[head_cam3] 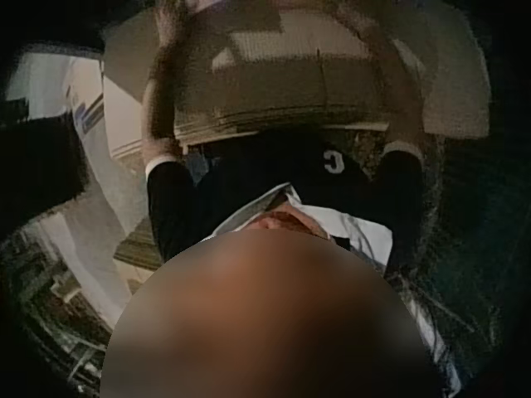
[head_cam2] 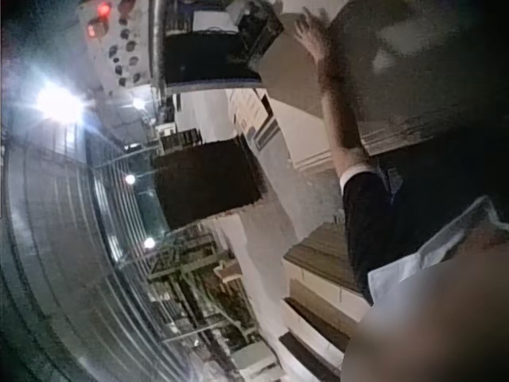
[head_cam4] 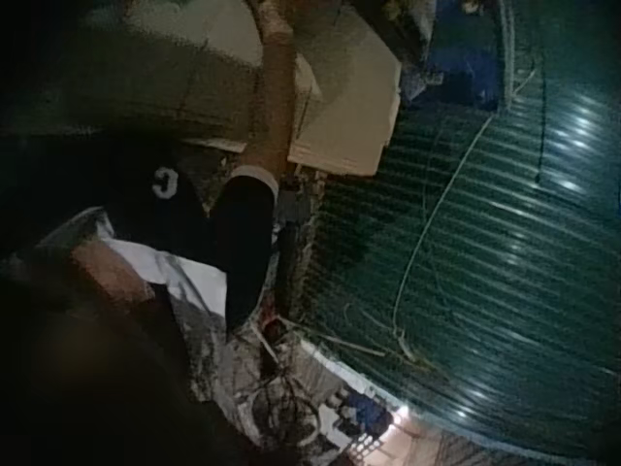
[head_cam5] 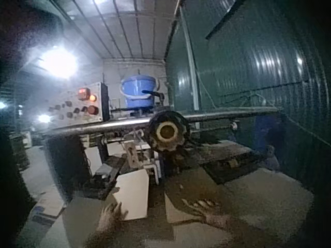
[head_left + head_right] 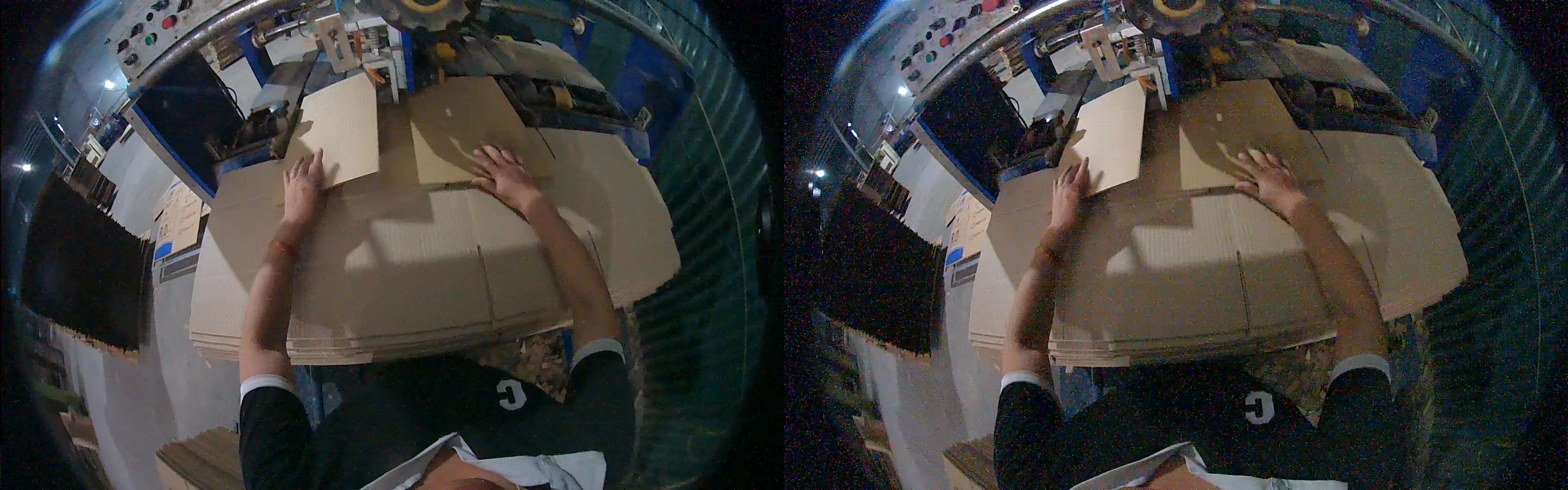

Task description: The person repeatedly picks up flat cardboard sheets from a nearby stack and places them onto a conveyor-fed machine. They align each sheet with both hands before releasing it onto the moving surface. The process continues with multiple sheets throughout the clip.

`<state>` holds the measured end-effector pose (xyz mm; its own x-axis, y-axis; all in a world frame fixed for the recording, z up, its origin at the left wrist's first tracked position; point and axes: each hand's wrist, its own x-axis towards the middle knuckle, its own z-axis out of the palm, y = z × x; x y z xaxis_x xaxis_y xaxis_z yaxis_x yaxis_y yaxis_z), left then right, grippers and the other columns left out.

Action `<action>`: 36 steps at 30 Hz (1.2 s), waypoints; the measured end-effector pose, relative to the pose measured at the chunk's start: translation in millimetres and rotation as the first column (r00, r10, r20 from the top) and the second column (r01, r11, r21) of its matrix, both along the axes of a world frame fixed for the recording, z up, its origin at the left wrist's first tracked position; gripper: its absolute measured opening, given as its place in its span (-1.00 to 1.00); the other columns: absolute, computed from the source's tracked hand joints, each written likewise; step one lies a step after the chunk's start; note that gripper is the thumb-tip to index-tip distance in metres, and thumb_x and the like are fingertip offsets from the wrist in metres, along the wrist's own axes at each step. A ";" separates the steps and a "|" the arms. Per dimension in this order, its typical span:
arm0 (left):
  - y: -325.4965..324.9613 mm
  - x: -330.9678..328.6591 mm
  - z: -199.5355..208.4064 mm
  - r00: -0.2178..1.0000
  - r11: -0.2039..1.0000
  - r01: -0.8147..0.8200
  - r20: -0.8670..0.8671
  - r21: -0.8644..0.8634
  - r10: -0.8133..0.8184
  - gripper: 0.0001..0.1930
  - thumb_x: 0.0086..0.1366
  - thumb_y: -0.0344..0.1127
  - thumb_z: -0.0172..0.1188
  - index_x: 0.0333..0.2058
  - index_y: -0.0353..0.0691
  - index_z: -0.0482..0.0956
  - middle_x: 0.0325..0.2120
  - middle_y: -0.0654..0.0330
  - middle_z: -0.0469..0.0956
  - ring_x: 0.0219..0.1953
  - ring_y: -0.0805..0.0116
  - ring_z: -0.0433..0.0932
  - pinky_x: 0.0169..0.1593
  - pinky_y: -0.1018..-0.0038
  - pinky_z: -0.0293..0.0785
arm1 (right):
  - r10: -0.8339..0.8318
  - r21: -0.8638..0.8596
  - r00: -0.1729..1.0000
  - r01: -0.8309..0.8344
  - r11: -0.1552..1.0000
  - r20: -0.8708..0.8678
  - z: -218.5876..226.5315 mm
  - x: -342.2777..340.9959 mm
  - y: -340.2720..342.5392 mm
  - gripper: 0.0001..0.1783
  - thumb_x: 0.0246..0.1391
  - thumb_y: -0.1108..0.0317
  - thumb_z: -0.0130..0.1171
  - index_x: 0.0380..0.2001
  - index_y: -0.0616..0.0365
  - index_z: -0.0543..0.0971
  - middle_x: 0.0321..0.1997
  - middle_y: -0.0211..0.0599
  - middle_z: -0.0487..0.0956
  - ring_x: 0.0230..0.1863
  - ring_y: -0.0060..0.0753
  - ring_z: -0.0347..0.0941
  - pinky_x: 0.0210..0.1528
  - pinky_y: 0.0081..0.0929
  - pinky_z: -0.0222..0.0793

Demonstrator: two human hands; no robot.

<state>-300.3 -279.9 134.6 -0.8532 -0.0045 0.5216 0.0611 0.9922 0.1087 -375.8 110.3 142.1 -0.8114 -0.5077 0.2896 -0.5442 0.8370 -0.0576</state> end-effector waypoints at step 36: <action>-115.0 272.9 -2.4 0.657 0.400 0.116 -0.373 0.909 0.656 -0.43 0.18 -0.26 0.11 0.08 -0.52 0.23 0.01 -0.07 0.35 -0.02 0.15 0.39 0.10 0.36 0.26 | -0.413 -0.964 0.903 0.201 0.174 0.114 121.2 120.1 289.4 -0.46 0.04 0.39 0.03 0.11 0.32 0.25 0.09 -0.18 0.38 0.04 -0.31 0.32 0.08 -0.44 0.21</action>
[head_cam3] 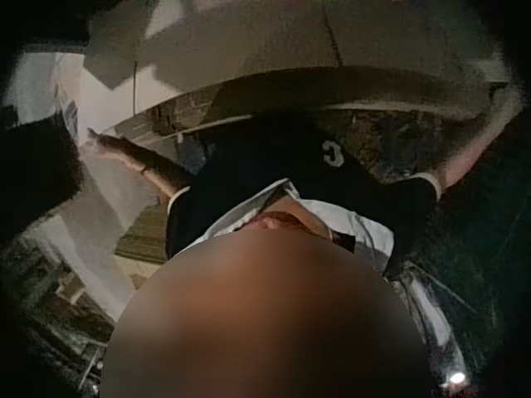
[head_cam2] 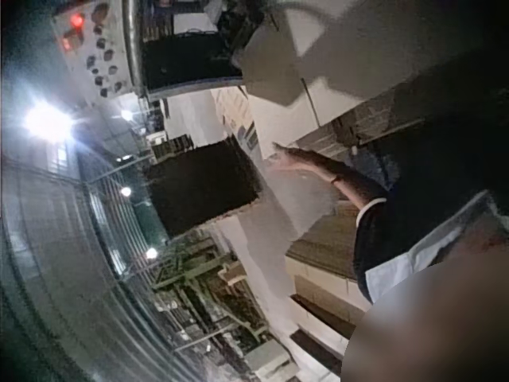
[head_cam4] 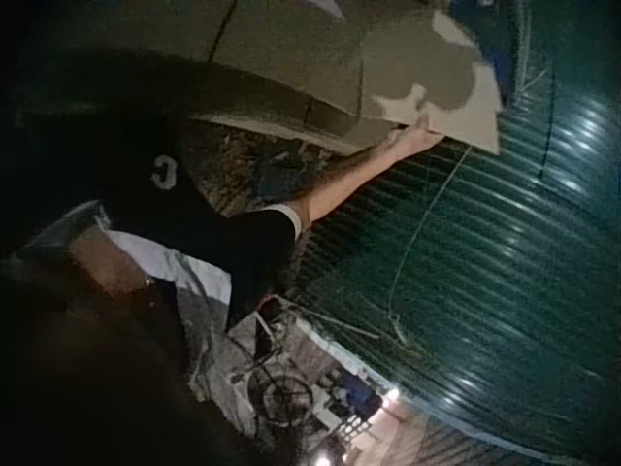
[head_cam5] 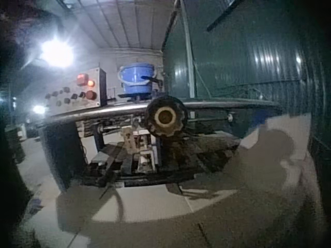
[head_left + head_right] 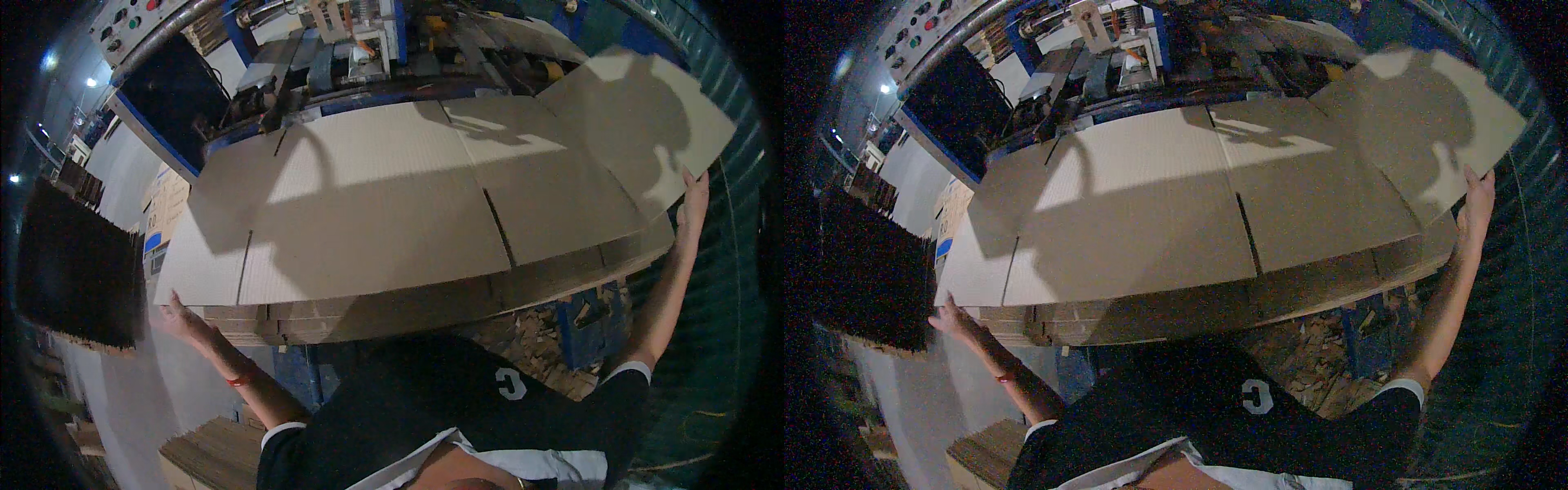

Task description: The person repeatedly picks up flat cardboard sheets from a nearby stack and places them onto a conveyor-fed machine. They align each sheet with both hands before releasing it onto the moving surface. The process continues with multiple sheets throughout the clip.

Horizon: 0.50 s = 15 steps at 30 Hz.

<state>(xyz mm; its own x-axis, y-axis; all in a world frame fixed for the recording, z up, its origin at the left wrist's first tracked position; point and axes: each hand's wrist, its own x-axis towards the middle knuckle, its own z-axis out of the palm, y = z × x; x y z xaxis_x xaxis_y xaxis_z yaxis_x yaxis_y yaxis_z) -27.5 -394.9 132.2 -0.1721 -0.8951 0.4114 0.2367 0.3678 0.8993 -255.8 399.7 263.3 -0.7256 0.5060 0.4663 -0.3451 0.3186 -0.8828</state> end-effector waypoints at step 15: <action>141.0 -2.5 1.8 0.490 0.521 0.852 0.427 -0.050 -0.760 -0.60 0.10 -0.55 0.05 -0.03 -0.25 0.44 0.13 0.09 0.28 0.18 0.18 0.24 0.20 0.27 0.15 | 0.451 0.898 0.863 -0.365 0.244 0.228 -135.7 151.9 -199.2 -0.57 -0.20 0.39 0.18 -0.13 -0.01 0.53 0.05 -0.27 0.46 0.13 -0.15 0.31 0.13 -0.07 0.20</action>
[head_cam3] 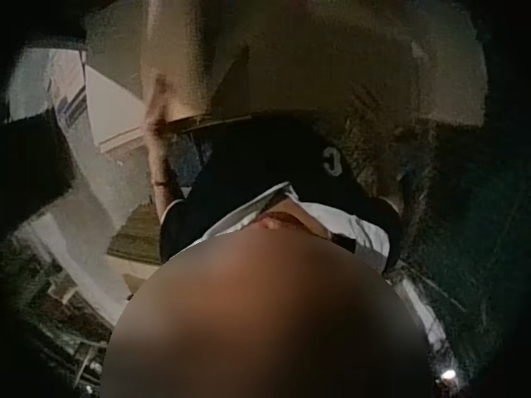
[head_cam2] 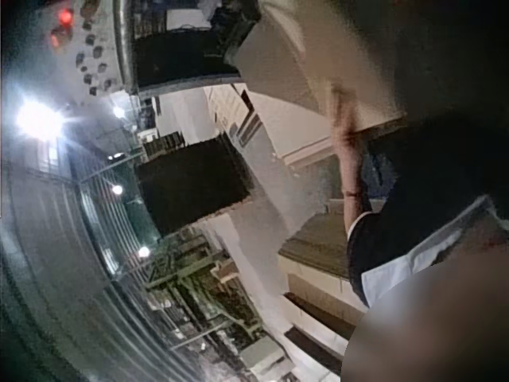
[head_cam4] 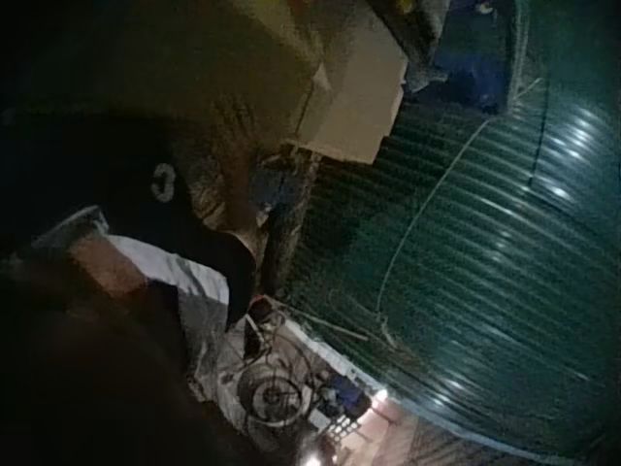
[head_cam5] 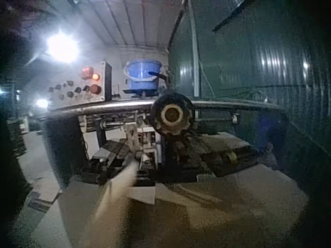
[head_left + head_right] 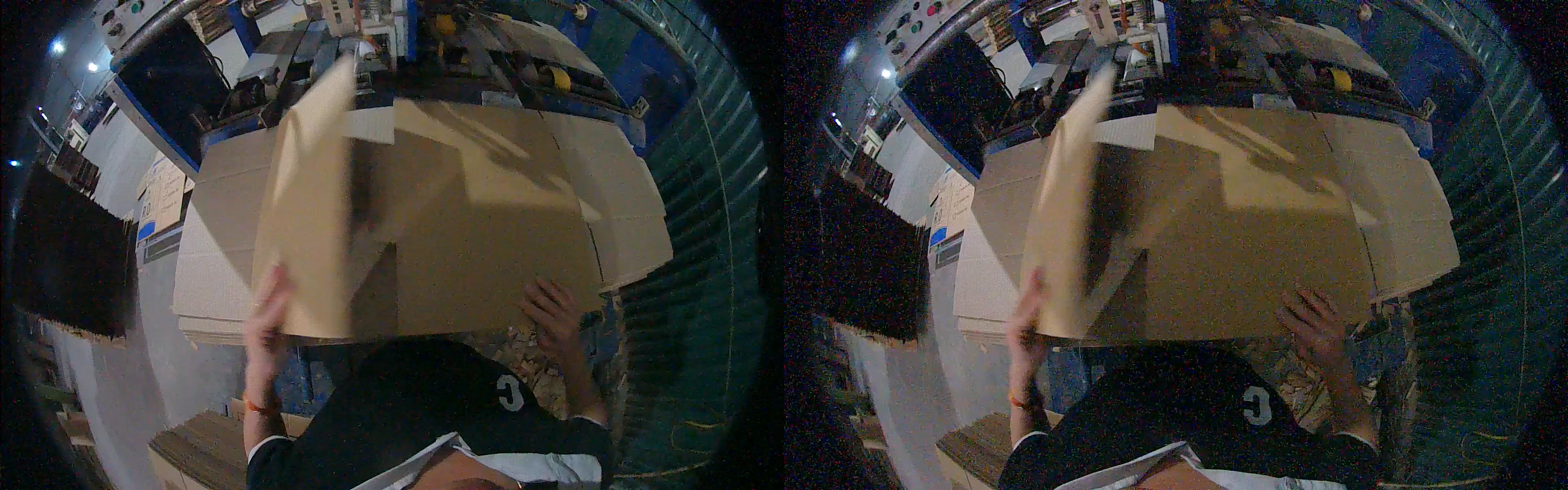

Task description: The person repeatedly picks up flat cardboard sheets from a nearby stack and places them onto a conveyor-fed machine. They align each sheet with both hands before releasing it onto the moving surface. The process continues with multiple sheets throughout the clip.

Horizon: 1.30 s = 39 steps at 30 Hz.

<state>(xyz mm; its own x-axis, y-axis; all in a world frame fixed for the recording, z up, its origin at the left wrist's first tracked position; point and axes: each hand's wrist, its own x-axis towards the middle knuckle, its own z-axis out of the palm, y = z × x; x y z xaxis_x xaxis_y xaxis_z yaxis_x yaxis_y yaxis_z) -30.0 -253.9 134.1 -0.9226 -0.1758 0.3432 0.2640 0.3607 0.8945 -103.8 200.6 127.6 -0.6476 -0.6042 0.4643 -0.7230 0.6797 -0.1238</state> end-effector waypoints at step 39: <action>-89.9 -182.9 0.9 0.883 0.533 -0.469 -0.355 -0.704 0.307 -0.29 0.00 -0.48 0.22 0.16 -0.31 0.16 0.13 -0.10 0.23 0.18 0.02 0.20 0.22 0.27 0.07 | -0.404 -0.066 0.902 0.418 0.906 0.153 -4.5 -208.3 -36.3 -0.43 0.02 0.05 0.08 0.09 0.02 0.35 0.29 -0.08 0.13 0.26 0.07 0.05 0.25 -0.05 -0.06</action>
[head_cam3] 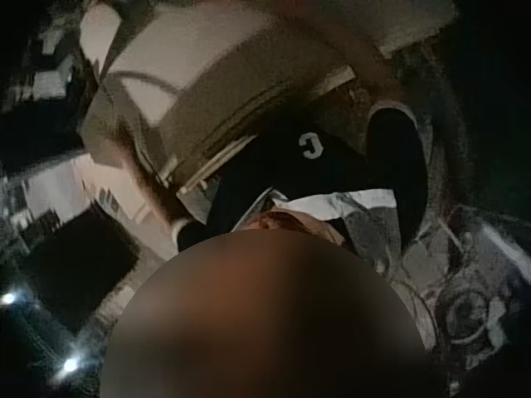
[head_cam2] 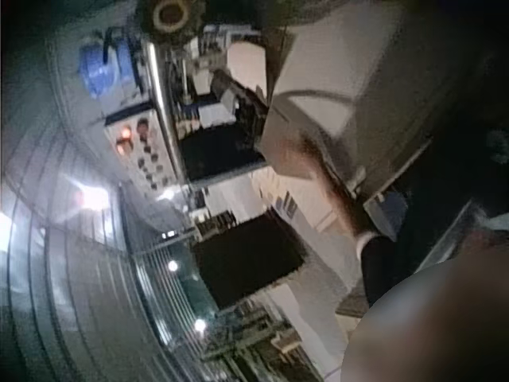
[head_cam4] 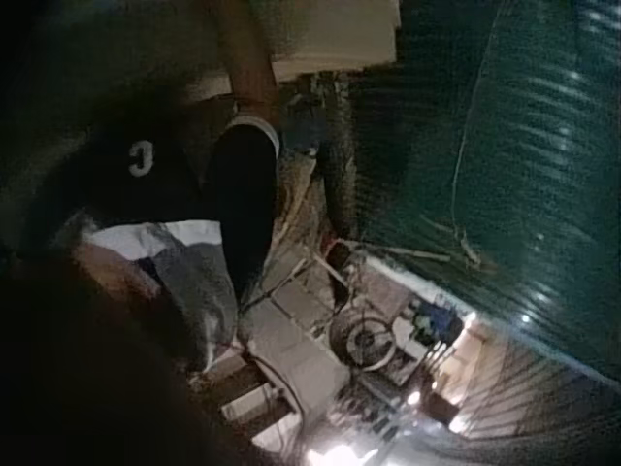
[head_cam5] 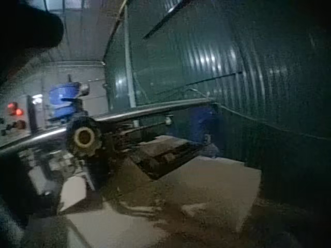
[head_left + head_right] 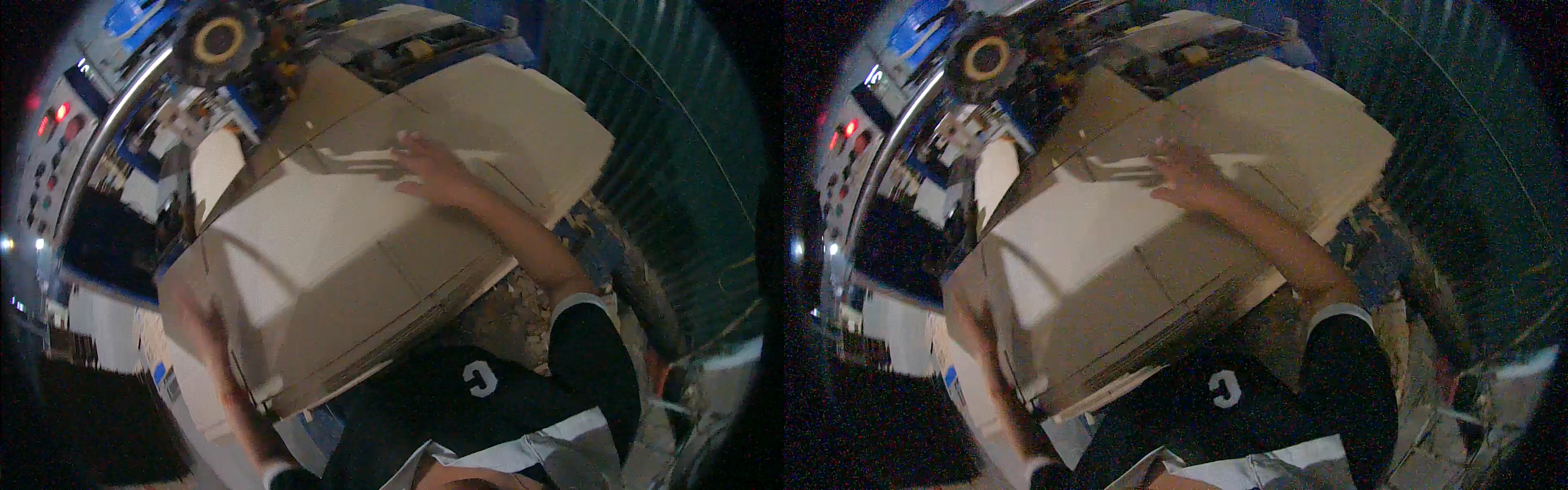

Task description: The person repeatedly picks up flat cardboard sheets from a nearby stack and places them onto a conveyor-fed machine. They align each sheet with both hands before releasing it onto the moving surface. The process continues with multiple sheets throughout the clip.

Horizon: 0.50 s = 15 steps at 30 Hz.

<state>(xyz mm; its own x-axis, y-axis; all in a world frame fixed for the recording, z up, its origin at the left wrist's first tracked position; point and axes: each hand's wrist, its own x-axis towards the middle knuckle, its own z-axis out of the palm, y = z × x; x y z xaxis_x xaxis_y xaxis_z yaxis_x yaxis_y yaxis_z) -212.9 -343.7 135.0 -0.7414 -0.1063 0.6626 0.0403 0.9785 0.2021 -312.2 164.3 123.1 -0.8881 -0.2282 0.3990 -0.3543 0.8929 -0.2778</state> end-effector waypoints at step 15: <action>-38.9 194.9 -39.6 0.651 0.443 -0.642 0.139 0.626 0.747 -0.35 0.15 -0.17 0.14 0.18 -0.28 0.16 -0.07 -0.05 0.44 -0.13 0.17 0.47 -0.11 0.33 0.37 | -0.689 -0.862 0.719 0.400 0.311 0.085 -29.5 50.1 185.7 -0.32 -0.11 0.09 0.06 0.13 0.10 0.29 -0.03 0.01 0.49 -0.01 0.00 0.40 0.06 -0.17 0.27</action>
